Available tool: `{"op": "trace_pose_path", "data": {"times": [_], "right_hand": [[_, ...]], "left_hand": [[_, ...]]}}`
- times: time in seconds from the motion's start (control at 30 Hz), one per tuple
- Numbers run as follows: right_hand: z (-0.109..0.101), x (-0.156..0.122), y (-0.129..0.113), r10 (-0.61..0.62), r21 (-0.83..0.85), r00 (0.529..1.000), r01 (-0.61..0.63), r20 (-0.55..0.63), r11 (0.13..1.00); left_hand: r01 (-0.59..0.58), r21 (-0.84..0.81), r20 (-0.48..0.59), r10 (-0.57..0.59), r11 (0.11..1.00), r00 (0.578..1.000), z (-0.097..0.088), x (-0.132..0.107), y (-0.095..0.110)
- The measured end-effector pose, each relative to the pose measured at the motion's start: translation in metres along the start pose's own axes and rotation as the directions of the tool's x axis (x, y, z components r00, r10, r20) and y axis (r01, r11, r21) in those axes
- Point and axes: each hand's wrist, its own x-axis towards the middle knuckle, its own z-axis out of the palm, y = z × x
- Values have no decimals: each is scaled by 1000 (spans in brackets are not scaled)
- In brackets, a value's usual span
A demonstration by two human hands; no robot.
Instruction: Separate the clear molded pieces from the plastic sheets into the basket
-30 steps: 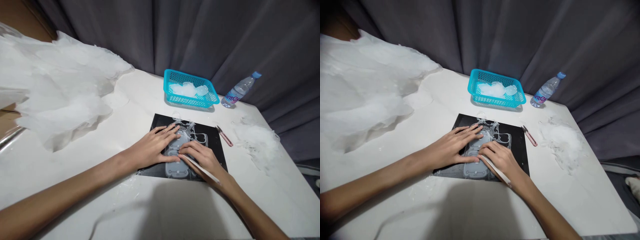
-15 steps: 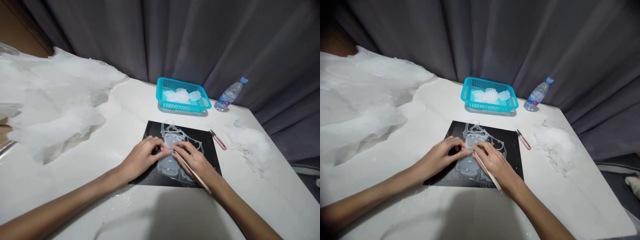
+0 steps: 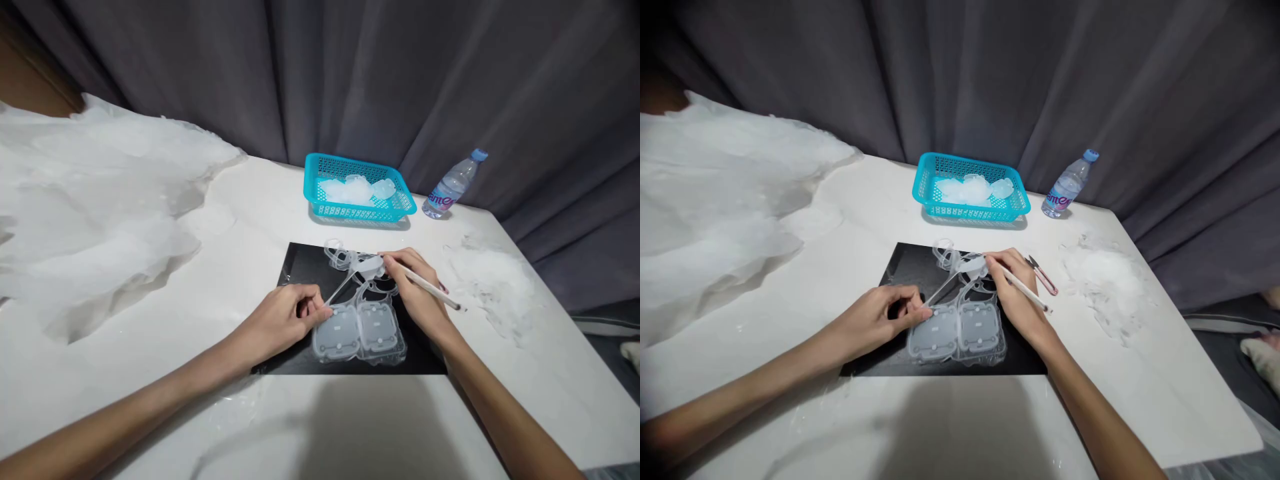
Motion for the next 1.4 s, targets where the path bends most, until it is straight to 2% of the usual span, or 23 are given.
{"op": "trace_pose_path", "data": {"times": [0.1, 0.17, 0.2, 0.23, 0.3, 0.4, 0.47, 0.53, 0.6, 0.67, 0.77, 0.83, 0.93, 1.0, 1.17, 1.3, 1.4], "right_hand": [[-1, -12, -12, -58, 66, 991, 50, 123, 997], [2, -22, -21, -108, 102, 982, 93, 152, 990], [4, -26, -24, -124, 115, 981, 107, 150, 988], [7, -31, -27, -139, 128, 980, 121, 141, 984], [15, -40, -29, -175, 164, 975, 151, 140, 975], [22, -51, -31, -246, 225, 939, 192, 241, 955], [20, -54, -32, -253, 251, 905, 172, 341, 952], [11, -52, -32, -220, 250, 905, 132, 364, 959], [0, -46, -29, -182, 216, 940, 121, 288, 969], [-10, -38, -23, -156, 126, 975, 137, 159, 983], [-10, -32, -11, -155, -20, 986, 157, 65, 987], [-3, -31, -5, -135, -53, 984, 141, 115, 989], [11, -34, -6, -57, -38, 958, 71, 283, 997], [17, -35, -9, -17, -6, 945, 20, 326, 1000], [21, -35, -15, 70, 136, 966, -107, 249, 985], [27, -37, -13, 46, 98, 973, -70, 228, 993], [30, -36, -11, 18, 12, 980, -21, 199, 1000]], "left_hand": [[-32, 86, -155, 45, 996, 987, -1, -3, 6], [-35, 118, -282, 67, 992, 957, -1, -7, 13], [-34, 98, -308, 62, 995, 950, 0, -8, 16], [-30, 40, -294, 40, 999, 955, 0, -10, 19], [-5, -179, -165, -25, 984, 986, 2, -9, 24], [78, -522, 49, -62, 849, 997, 5, -4, 24], [111, -643, 95, -65, 758, 993, 6, 0, 20], [135, -710, 108, -83, 691, 991, 5, 2, 17], [158, -749, 125, -97, 644, 987, 3, 3, 14], [175, -769, 146, -99, 615, 984, 2, 3, 12], [178, -792, 146, -103, 584, 984, 3, 3, 11], [166, -818, 129, -106, 550, 986, 5, 3, 12], [130, -864, 98, -91, 486, 991, 9, 3, 15], [107, -878, 76, -84, 466, 994, 12, 3, 15], [105, -884, 57, -119, 455, 991, 19, 3, 12], [165, -904, 102, -176, 394, 979, 22, -3, 21], [224, -894, 177, -153, 388, 972, 22, -10, 29]]}}
